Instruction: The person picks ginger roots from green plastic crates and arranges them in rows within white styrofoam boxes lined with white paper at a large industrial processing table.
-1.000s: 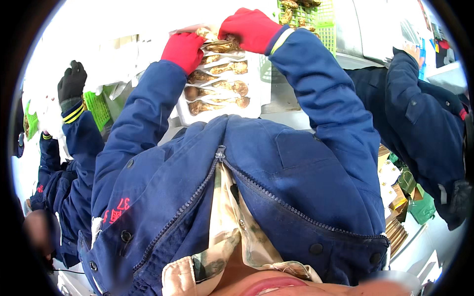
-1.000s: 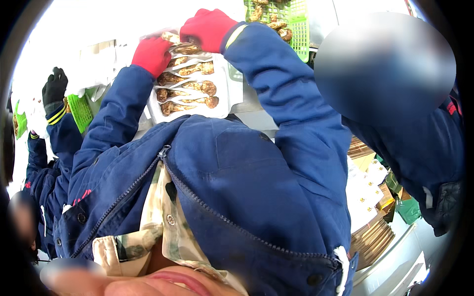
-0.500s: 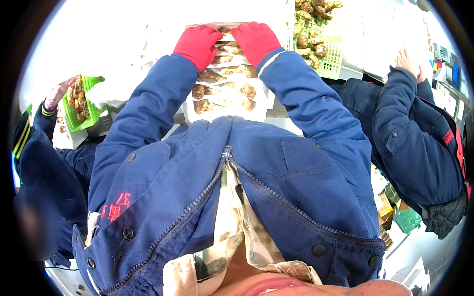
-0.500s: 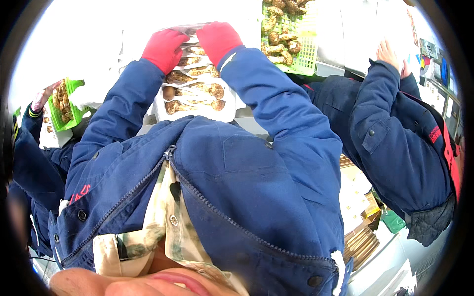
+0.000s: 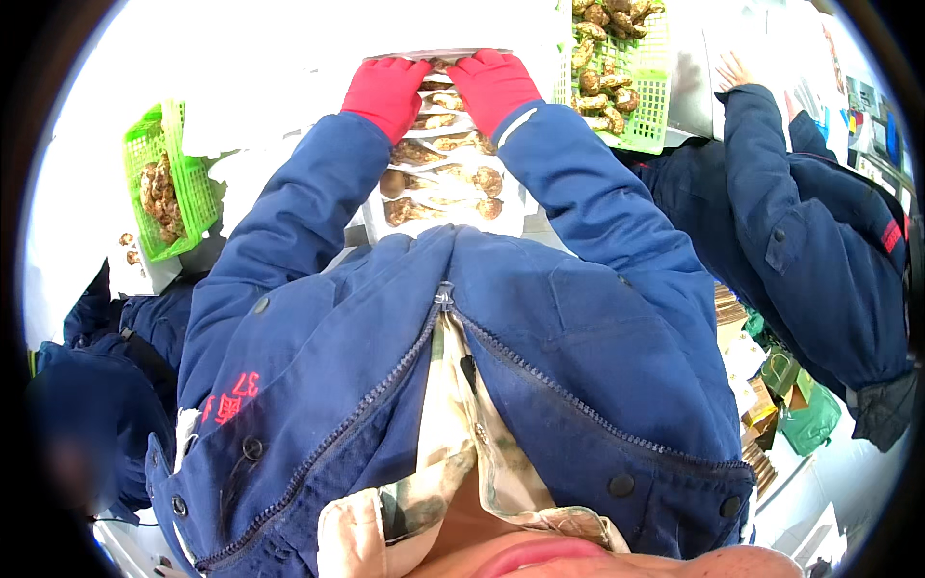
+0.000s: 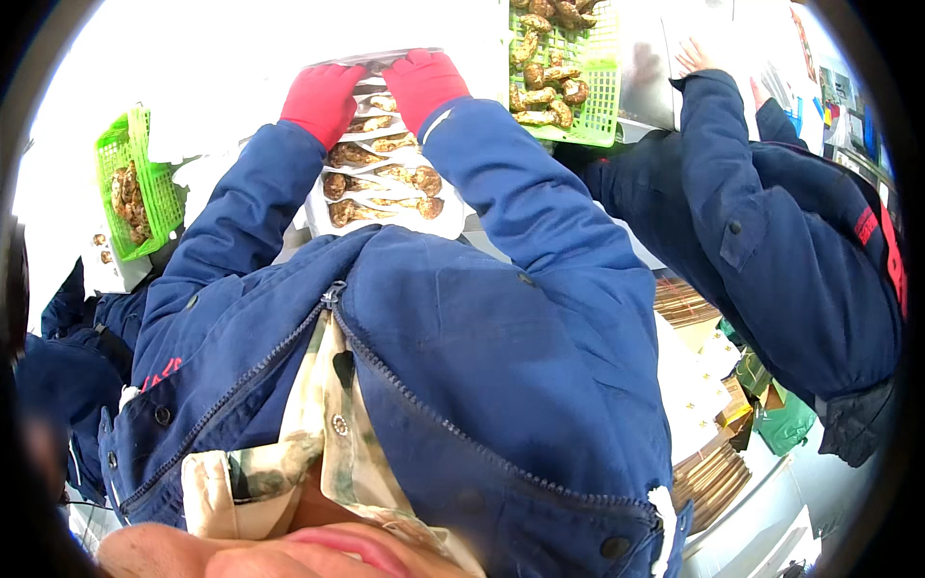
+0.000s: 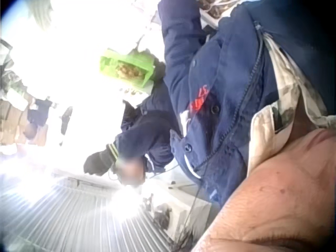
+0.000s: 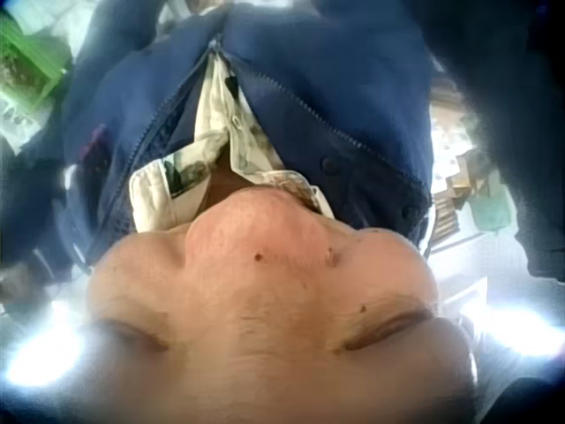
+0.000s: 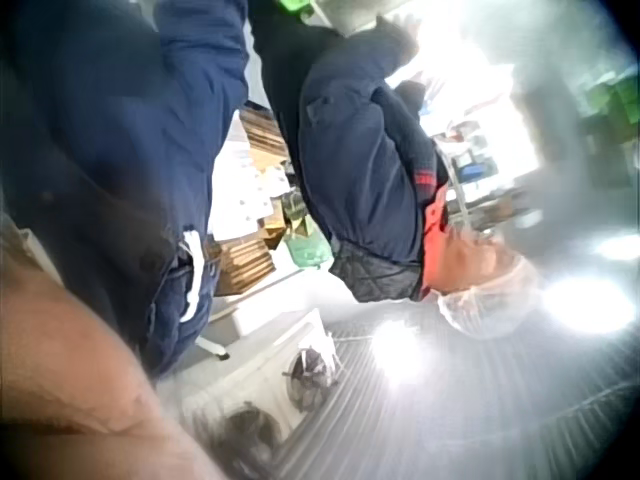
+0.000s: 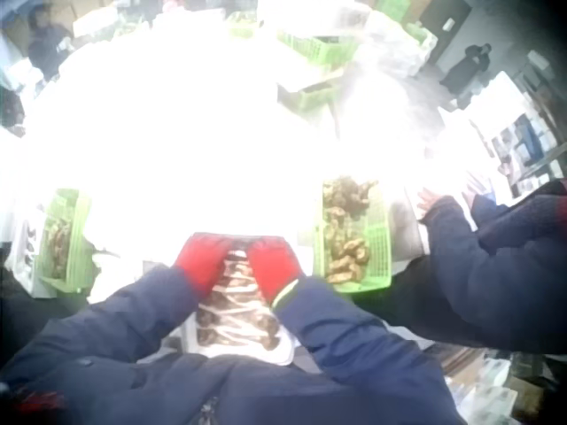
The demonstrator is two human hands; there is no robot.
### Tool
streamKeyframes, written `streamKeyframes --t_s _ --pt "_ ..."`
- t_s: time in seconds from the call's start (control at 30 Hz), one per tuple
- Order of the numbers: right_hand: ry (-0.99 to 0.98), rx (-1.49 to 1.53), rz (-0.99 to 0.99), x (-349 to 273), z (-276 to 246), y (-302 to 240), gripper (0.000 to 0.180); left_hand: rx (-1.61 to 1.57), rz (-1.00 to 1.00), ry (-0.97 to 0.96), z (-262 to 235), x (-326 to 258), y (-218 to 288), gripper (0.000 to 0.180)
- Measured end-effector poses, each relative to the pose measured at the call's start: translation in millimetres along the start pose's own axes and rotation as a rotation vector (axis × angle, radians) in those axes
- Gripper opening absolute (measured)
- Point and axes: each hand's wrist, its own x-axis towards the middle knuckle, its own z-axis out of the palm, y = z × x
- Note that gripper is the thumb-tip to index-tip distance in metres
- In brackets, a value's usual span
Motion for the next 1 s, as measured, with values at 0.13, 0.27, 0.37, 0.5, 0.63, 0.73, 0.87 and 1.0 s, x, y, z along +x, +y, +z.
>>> streamKeyframes --t_s 0.13,0.27,0.37,0.5,0.63,0.73,0.87,1.0 --pt "0.049 0.100 -0.075 2.0 -5.2 -1.4 0.038 -0.023 0.083 0.086 -4.5 -6.7 -10.6 0.040" --pt "-0.041 0.013 -0.039 -2.9 -4.1 -10.0 0.038 0.121 0.081 -0.072 -3.5 -11.7 -3.3 0.043" --pt "0.069 0.262 -0.001 -5.9 -8.4 1.2 0.041 0.000 0.086 -0.004 -5.6 -12.7 -12.5 0.050" --pt "0.141 0.260 0.051 -30.0 -20.2 -3.7 0.053 0.147 -0.026 -0.034 -32.0 -42.6 2.9 0.065" --pt "-0.088 0.062 0.065 -27.6 -5.1 -33.6 0.067 0.219 0.013 -0.241 -16.5 -35.7 26.4 0.077" --pt "-0.128 -0.001 0.081 -22.6 2.9 -33.6 0.068 0.328 -0.017 -0.270 -7.0 -31.9 22.4 0.077" --pt "-0.015 0.025 0.054 -34.6 -3.6 -37.5 0.069 0.265 -0.047 -0.265 -17.5 -39.9 32.4 0.076" --pt "-0.120 0.071 -0.014 -47.1 -1.5 -58.9 0.066 0.190 -0.054 -0.258 -14.7 -63.6 51.1 0.079"
